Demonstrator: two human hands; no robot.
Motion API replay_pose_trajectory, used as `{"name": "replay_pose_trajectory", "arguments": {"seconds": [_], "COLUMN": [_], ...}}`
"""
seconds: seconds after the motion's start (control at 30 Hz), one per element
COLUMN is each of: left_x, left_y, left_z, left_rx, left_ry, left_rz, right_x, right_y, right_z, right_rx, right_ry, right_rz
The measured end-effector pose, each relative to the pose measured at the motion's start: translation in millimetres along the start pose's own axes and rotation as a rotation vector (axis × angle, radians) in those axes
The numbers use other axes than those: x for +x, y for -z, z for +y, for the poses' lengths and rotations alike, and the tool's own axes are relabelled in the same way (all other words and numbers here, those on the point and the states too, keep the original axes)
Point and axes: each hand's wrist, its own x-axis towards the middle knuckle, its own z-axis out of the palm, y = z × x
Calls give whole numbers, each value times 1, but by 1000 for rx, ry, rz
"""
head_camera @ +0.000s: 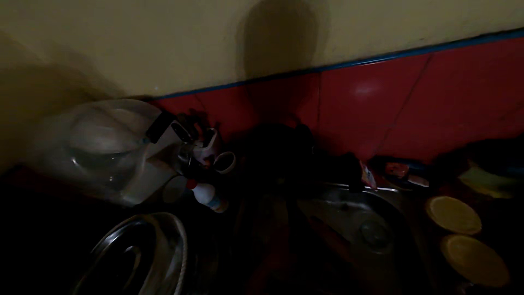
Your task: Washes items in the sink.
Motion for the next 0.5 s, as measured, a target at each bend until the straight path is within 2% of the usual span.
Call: {"name": "replay_pose_trajectory", "arguments": {"seconds": [0.07,0.13,0.23,0.27,0.3,0.33,0.37,0.4,0.43,0.47,0.5], "left_x": [-4,1,8,-1,-18,-28,-28,-20,0,22,35], "left_y": [21,34,23,18,13,3,-6,-14,-31,-43,-48], "left_z": [9,19,13,24,52,80,102,107,54,22,12], "left_rx": [-162,-201,-380,-409,-416,-410,-437,-531,-496,-498,-501], "left_ry": [23,57,-74,-122,-67,63,228,341,41,-60,-19], "left_rz": [7,64,208,259,308,345,323,259,191,139,119], "right_x": [-3,-14,-37,-41,-43,-39,-34,-29,-25,-23,-21], "right_y": [14,21,7,3,-2,-5,-9,-13,-17,-20,-20], "right_z": [7,13,1,0,0,8,19,28,33,35,37], "right_rx": [-62,23,43,92,177,274,404,520,640,709,729], "right_ry": [45,0,-73,-68,-75,-104,-131,-147,-159,-163,-161], "right_rz": [-149,-158,-47,32,95,107,104,113,144,170,186]}}
